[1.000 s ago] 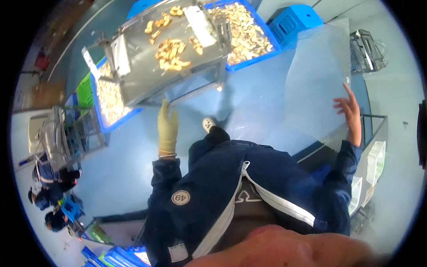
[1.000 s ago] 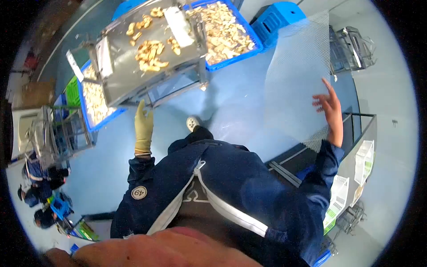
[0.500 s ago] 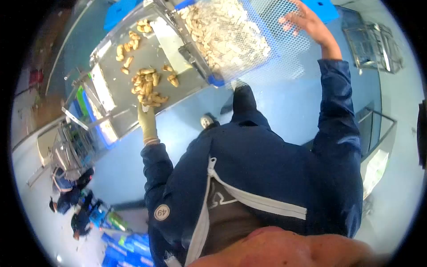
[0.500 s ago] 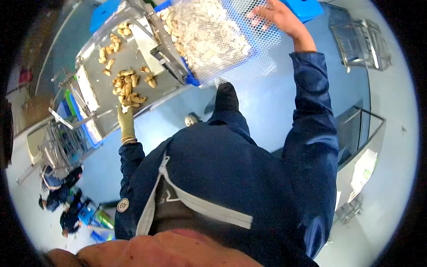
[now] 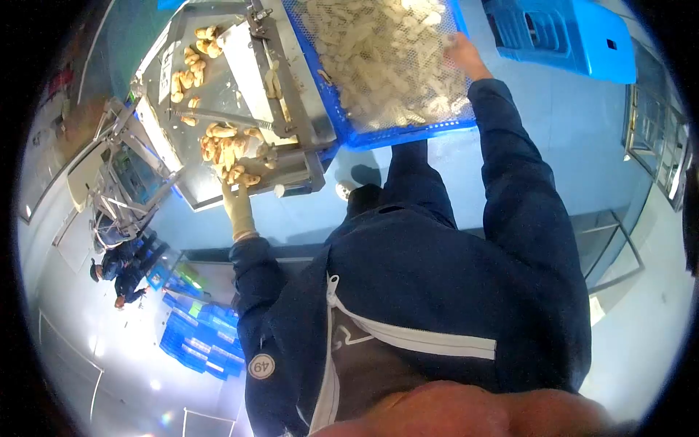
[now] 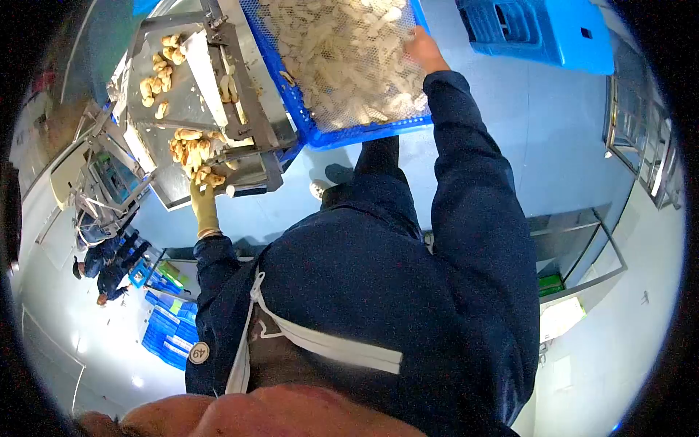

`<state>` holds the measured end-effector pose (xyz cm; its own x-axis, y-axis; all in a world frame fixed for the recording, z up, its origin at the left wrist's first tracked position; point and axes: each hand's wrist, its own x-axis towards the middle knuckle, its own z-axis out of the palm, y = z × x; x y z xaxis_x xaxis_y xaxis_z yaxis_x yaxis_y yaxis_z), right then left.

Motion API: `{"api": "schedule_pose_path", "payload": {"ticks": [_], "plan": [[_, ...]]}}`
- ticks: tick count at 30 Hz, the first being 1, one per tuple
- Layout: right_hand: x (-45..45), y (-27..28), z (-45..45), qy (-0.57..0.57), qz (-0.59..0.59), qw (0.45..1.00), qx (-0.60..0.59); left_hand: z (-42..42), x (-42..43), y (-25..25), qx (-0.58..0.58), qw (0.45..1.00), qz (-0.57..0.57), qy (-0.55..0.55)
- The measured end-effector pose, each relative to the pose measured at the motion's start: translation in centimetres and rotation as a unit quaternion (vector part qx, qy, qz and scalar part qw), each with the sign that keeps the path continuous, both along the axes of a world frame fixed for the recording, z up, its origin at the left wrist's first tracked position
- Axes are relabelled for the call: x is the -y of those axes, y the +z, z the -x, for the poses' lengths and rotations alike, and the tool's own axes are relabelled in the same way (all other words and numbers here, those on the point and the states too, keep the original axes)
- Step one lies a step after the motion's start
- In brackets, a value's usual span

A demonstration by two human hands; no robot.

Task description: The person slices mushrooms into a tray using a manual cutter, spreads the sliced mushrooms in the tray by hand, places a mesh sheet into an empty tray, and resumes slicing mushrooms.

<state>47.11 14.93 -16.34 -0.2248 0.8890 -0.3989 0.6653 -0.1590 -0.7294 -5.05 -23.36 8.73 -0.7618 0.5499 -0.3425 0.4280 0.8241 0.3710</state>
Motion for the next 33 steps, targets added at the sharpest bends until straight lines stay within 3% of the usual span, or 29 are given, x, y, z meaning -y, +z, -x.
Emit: {"api": "schedule_pose_path", "payload": {"ticks": [2, 5, 8, 11, 14, 17, 20, 22, 24, 26, 27, 28, 30, 33], "plan": [[0.5, 2.4, 0.9, 0.026, -0.044, 0.994, 0.093, -0.5, -0.6, 0.5, 0.014, 1.0, 0.002, 0.019], [1.3, 3.3, 2.2, 0.014, -0.018, 0.976, 0.218, -2.0, -2.2, 1.8, 0.032, 0.998, 0.03, 0.052], [2.2, 4.6, 2.8, 0.021, -0.018, 0.963, 0.267, -2.1, -2.7, 1.8, 0.009, 0.997, 0.044, 0.057], [1.4, 6.5, 1.2, 0.219, -0.053, 0.926, 0.303, -2.4, -2.8, 1.5, -0.015, 0.998, 0.017, 0.066], [1.3, 8.1, 0.4, 0.259, -0.176, 0.882, 0.353, -2.0, -3.2, 0.7, -0.006, 0.995, -0.028, 0.1], [0.8, 9.1, 0.7, 0.301, -0.175, 0.855, 0.383, -0.8, -2.3, -0.7, 0.001, 0.99, -0.044, 0.136], [0.1, 11.3, 5.5, 0.271, -0.154, 0.928, 0.205, -3.2, -4.4, 1.3, 0.006, 0.985, -0.048, 0.164], [0.9, 14.0, 12.3, 0.333, -0.066, 0.93, 0.14, -2.2, -3.5, 0.5, -0.041, 0.982, -0.027, 0.182], [2.8, 9.0, 18.9, 0.321, -0.023, 0.947, 0.013, -0.9, -2.4, -0.7, -0.164, 0.973, 0.003, 0.16], [6.8, 3.7, 23.6, 0.199, -0.008, 0.969, -0.148, -4.2, -6.5, 2.9, -0.204, 0.971, -0.042, 0.115], [7.5, 3.6, 24.9, 0.204, 0.006, 0.971, -0.127, -2.2, -5.2, 1.4, -0.249, 0.966, -0.074, -0.002], [8.4, 3.9, 26.0, 0.208, 0.02, 0.972, -0.107, -5.8, -9.1, 4.3, -0.036, 0.967, -0.228, 0.108], [10.5, 3.2, 27.9, 0.178, 0.036, 0.977, -0.111, -6.8, -11.6, 5.0, -0.032, 0.985, -0.162, 0.052], [12.2, 1.7, 29.2, 0.085, 0.06, 0.98, -0.171, -7.0, -13.5, 3.5, -0.104, 0.967, -0.189, -0.139]]}}
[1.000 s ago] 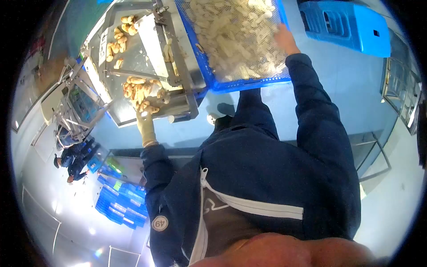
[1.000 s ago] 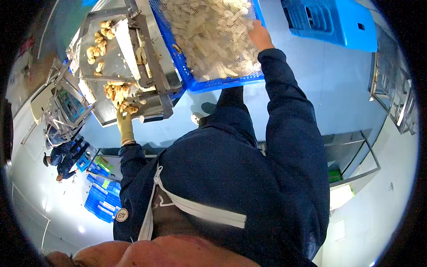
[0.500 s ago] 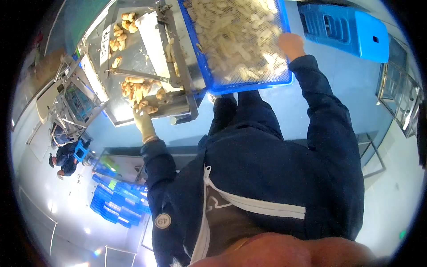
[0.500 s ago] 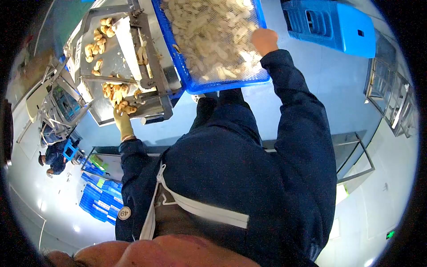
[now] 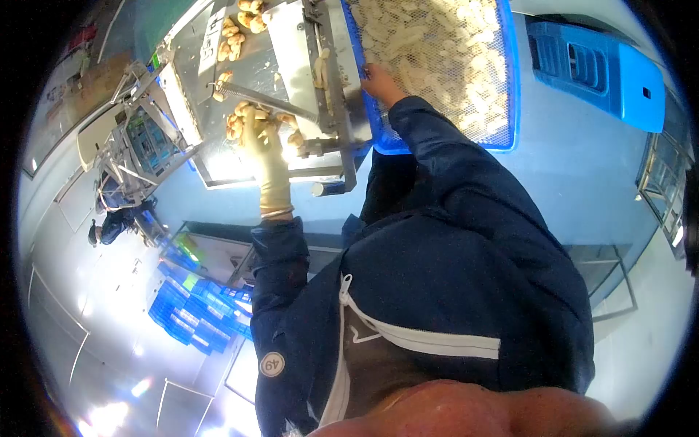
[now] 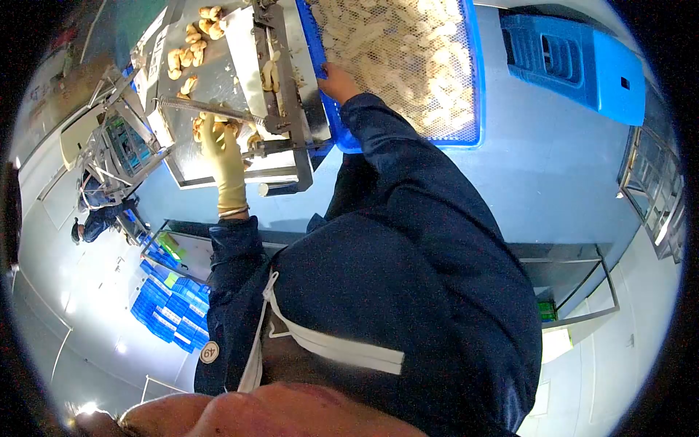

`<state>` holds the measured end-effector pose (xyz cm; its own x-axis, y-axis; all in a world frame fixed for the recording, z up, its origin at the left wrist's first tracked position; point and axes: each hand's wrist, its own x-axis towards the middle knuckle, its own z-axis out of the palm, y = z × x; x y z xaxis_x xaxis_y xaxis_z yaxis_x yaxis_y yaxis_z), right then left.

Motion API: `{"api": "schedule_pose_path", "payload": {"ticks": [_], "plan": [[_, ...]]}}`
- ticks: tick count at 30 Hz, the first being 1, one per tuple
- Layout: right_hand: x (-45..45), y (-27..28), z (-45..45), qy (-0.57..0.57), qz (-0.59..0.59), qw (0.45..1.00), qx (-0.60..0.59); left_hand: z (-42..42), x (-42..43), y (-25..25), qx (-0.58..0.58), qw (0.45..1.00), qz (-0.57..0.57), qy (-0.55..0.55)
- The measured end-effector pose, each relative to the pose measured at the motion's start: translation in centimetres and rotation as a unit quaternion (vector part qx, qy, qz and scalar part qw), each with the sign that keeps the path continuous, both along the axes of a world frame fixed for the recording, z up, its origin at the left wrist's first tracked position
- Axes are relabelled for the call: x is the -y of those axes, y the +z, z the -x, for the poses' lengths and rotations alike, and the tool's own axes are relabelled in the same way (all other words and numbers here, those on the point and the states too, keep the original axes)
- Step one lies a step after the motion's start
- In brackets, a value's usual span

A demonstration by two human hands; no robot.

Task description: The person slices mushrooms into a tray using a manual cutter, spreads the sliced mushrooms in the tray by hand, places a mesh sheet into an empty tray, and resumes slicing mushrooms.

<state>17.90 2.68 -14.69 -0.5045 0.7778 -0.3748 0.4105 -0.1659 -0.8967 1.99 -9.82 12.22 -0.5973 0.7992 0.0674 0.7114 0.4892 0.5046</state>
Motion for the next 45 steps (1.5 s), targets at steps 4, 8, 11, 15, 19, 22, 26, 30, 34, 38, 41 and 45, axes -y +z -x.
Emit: {"api": "schedule_pose_path", "payload": {"ticks": [4, 8, 11, 15, 19, 22, 26, 30, 34, 38, 41, 45], "plan": [[-0.2, 2.2, -0.1, -0.106, 0.079, 0.989, -0.059, -1.1, -1.7, -1.0, -0.009, 0.999, 0.01, -0.047], [-2.3, 2.6, 0.1, -0.086, 0.035, 0.994, 0.05, -1.0, -0.8, -0.3, 0.01, 0.998, 0.004, -0.056], [-3.8, 8.7, -0.1, -0.23, 0.128, 0.951, -0.164, 1.0, 1.2, 0.5, 0.062, 0.998, -0.018, 0.025], [-3.2, 20.1, -0.2, -0.111, 0.156, 0.96, -0.202, 7.3, 5.8, -1.3, -0.004, 0.995, -0.001, 0.104], [-3.4, 21.7, 0.6, -0.005, 0.043, 0.991, -0.126, 8.6, 2.4, -0.3, -0.076, 0.995, 0.057, -0.044], [-3.5, 22.5, 0.6, -0.003, 0.157, 0.979, -0.128, 9.8, 0.9, -1.1, -0.157, 0.974, 0.1, -0.13], [-3.2, 23.1, 0.7, -0.067, 0.225, 0.959, -0.162, 10.8, -1.4, 1.5, -0.079, 0.965, 0.198, -0.154], [-2.9, 23.4, 0.4, -0.109, 0.267, 0.936, -0.202, 12.8, -2.6, -0.4, -0.111, 0.938, 0.251, -0.21], [-3.2, 23.8, -1.5, -0.136, 0.176, 0.963, -0.152, 13.9, -2.9, -3.0, -0.206, 0.934, 0.134, -0.258], [-2.9, 19.4, -7.2, -0.092, -0.278, 0.938, 0.187, 13.0, -2.8, -2.5, -0.102, 0.979, 0.065, -0.167], [1.4, 26.6, -8.1, -0.079, -0.352, 0.92, 0.155, 7.9, -4.1, 1.5, 0.19, 0.97, 0.03, -0.15], [10.0, 34.0, -6.6, -0.06, 0.05, 0.994, -0.075, 2.2, -7.2, -4.8, 0.465, 0.881, 0.027, -0.086]]}}
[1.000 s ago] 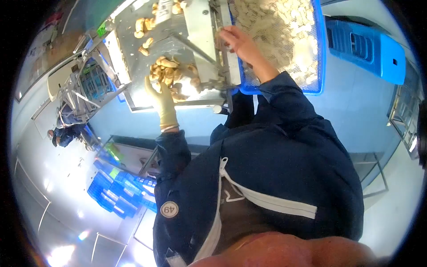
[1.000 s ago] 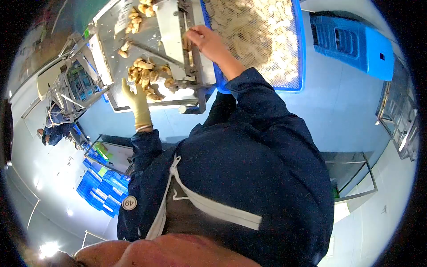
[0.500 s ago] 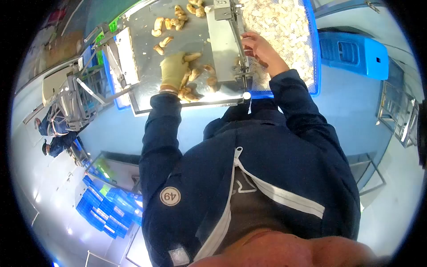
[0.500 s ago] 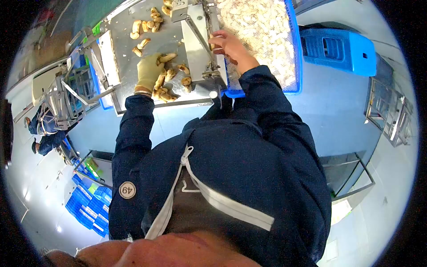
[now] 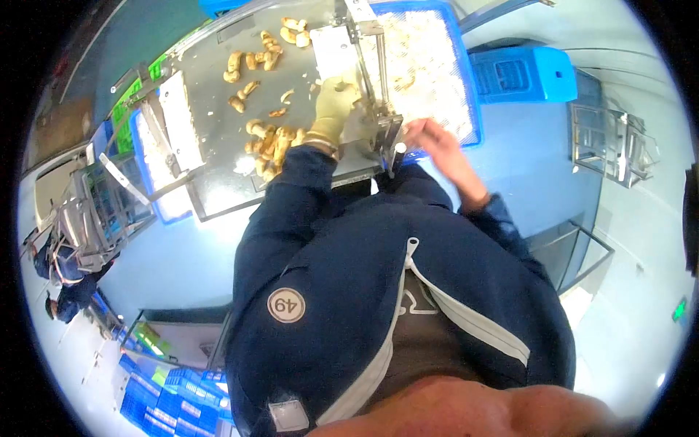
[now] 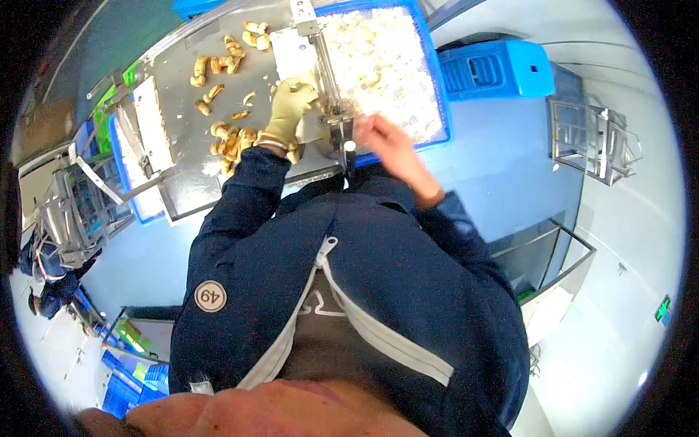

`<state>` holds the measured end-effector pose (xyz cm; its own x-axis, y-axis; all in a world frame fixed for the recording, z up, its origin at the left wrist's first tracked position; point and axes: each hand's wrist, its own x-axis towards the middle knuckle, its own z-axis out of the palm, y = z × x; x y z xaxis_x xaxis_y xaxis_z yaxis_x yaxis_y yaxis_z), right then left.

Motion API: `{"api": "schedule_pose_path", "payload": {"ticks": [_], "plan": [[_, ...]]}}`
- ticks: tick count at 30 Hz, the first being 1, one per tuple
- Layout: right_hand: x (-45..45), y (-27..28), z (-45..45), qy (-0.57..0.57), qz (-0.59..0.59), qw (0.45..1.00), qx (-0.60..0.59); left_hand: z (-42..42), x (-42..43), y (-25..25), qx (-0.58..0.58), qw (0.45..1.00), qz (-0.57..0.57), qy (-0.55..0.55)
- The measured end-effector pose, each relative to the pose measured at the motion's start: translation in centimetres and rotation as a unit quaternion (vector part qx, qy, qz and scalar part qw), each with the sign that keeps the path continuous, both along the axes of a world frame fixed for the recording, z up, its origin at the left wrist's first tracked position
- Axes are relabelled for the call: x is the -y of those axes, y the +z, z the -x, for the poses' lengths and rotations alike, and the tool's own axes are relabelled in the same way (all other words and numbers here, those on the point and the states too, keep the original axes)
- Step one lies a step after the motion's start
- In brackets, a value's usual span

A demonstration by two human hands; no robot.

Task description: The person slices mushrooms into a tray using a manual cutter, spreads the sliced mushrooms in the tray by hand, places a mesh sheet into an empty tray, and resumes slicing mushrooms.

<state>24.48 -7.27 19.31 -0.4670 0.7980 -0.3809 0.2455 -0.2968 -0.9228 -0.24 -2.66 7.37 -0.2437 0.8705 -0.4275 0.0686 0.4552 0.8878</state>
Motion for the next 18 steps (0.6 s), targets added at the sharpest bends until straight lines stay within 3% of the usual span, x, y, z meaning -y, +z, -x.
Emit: {"api": "schedule_pose_path", "payload": {"ticks": [1, 2, 4, 8, 10, 11, 14, 18], "plan": [[2.1, 0.9, 1.0, 0.008, -0.043, 0.999, 0.031, -1.2, -0.3, -3.1, -0.108, 0.992, -0.059, 0.036], [3.6, 1.1, 1.9, 0.018, -0.085, 0.994, 0.06, -2.2, -0.4, -2.5, -0.181, 0.982, -0.039, 0.045], [4.9, 0.2, 3.3, -0.031, -0.058, 0.997, 0.037, -2.9, 0.1, 0.8, -0.189, 0.981, -0.017, 0.038], [3.8, -1.0, 3.5, -0.024, -0.087, 0.995, 0.039, -1.4, 0.6, -3.7, -0.006, 0.994, -0.111, -0.016], [3.3, -1.0, 4.1, -0.032, -0.051, 0.995, 0.078, -0.8, 0.7, -3.0, 0.062, 0.988, -0.123, -0.075], [2.9, -0.9, 4.3, -0.034, -0.037, 0.994, 0.1, -0.7, 0.4, -2.7, 0.037, 0.983, -0.148, -0.1], [3.4, -3.0, 4.2, -0.049, -0.044, 0.995, 0.072, -1.2, 0.0, -2.9, 0.178, 0.96, -0.194, -0.098], [3.2, -1.4, 4.6, -0.061, -0.045, 0.994, 0.072, -1.0, 0.4, -0.9, 0.168, 0.969, -0.15, -0.102]]}}
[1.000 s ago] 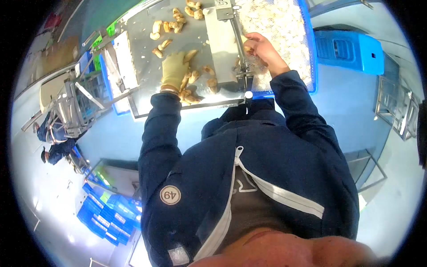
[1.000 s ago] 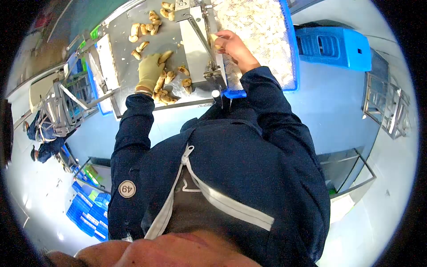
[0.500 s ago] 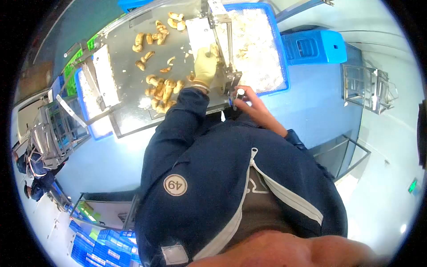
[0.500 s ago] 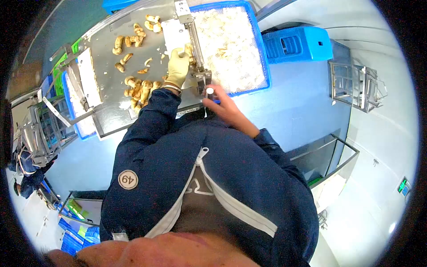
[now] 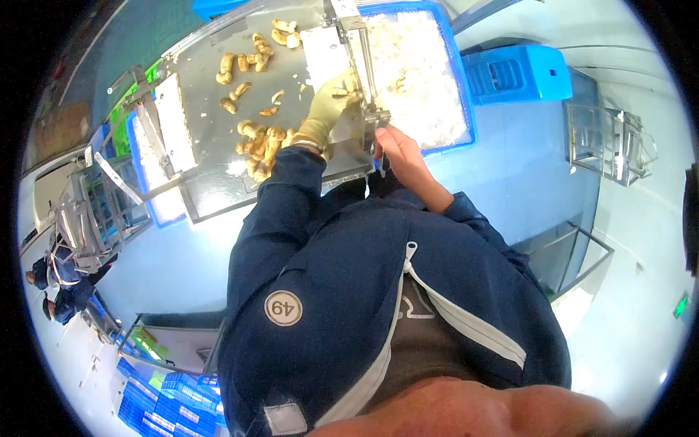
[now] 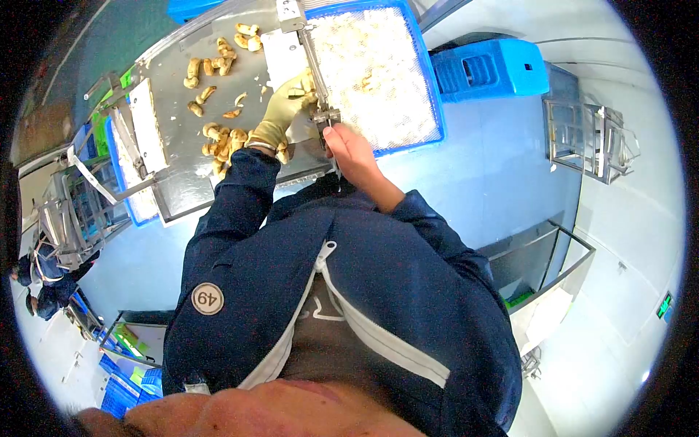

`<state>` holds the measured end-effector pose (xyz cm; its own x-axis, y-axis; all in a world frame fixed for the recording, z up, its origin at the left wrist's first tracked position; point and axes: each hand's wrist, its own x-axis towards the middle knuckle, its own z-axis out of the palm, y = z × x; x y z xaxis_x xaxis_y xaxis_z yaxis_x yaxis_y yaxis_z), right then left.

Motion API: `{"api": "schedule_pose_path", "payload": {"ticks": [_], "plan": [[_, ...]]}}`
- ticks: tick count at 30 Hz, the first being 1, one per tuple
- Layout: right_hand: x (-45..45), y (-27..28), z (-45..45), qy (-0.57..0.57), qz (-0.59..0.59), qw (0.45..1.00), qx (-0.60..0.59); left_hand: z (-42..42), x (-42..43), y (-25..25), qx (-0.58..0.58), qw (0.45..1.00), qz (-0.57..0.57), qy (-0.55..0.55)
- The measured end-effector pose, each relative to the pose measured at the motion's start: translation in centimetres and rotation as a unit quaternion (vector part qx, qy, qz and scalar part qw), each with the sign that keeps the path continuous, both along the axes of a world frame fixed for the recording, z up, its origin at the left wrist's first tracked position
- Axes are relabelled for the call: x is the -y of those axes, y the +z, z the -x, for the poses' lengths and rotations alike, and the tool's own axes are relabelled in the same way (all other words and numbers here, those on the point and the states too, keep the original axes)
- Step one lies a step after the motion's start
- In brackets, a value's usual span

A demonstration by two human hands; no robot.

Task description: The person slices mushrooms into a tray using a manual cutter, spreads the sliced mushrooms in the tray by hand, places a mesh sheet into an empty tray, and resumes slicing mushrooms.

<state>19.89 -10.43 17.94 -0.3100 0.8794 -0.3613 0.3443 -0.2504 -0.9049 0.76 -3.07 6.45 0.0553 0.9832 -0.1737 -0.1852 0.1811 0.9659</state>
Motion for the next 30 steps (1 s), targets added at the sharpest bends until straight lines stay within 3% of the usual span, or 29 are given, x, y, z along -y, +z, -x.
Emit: {"api": "schedule_pose_path", "payload": {"ticks": [3, 5, 6, 9, 12, 13, 16, 17, 21, 24, 25, 27, 29, 30], "plan": [[0.7, -3.3, -0.6, 0.059, -0.1, 0.993, -0.024, 0.5, -0.2, 0.0, -0.018, 0.998, 0.054, -0.008], [1.6, -6.2, -1.0, 0.066, -0.086, 0.994, -0.022, 0.8, -0.5, -0.1, -0.066, 0.995, 0.071, -0.027], [1.6, -5.6, -0.8, 0.07, -0.079, 0.994, -0.019, 0.8, -0.6, 0.1, -0.09, 0.992, 0.08, -0.036], [0.2, -3.1, -0.7, 0.111, -0.25, 0.962, 0.014, 0.7, -0.3, 0.1, -0.05, 0.997, 0.057, -0.024], [-0.7, 0.2, 0.1, 0.033, 0.032, 0.995, -0.089, 0.7, -0.7, -0.9, -0.095, 0.994, 0.048, -0.029], [-0.6, -2.1, -0.5, 0.1, -0.037, 0.991, -0.083, 0.3, -0.4, 0.0, -0.015, 0.999, 0.047, 0.005], [1.5, -6.5, -1.1, 0.088, -0.09, 0.991, -0.052, 0.9, -1.1, -0.4, -0.135, 0.985, 0.094, -0.055], [1.7, -6.7, -1.0, 0.069, -0.041, 0.996, -0.041, 0.8, -0.9, 0.0, -0.127, 0.987, 0.092, -0.046], [-1.1, 1.4, 0.3, 0.013, 0.043, 0.993, -0.105, 0.9, -0.9, -3.4, -0.108, 0.994, 0.022, -0.029], [-0.2, -3.7, -0.7, 0.111, -0.1, 0.988, -0.031, 0.7, -1.7, -2.7, -0.081, 0.996, 0.025, -0.028], [1.0, -4.4, -0.7, 0.053, -0.017, 0.996, -0.07, 0.7, -1.6, -2.4, -0.089, 0.994, 0.055, -0.03], [1.6, -5.3, -0.5, 0.048, -0.006, 0.998, -0.041, 1.1, -1.5, -2.1, -0.108, 0.987, 0.103, -0.066], [0.9, -5.4, -0.6, 0.04, 0.001, 0.998, -0.05, 1.4, -1.8, -4.1, -0.121, 0.99, 0.064, -0.041], [0.1, -2.7, -0.3, 0.03, 0.009, 0.997, -0.073, 1.4, -1.6, -5.2, -0.127, 0.99, 0.048, -0.033]]}}
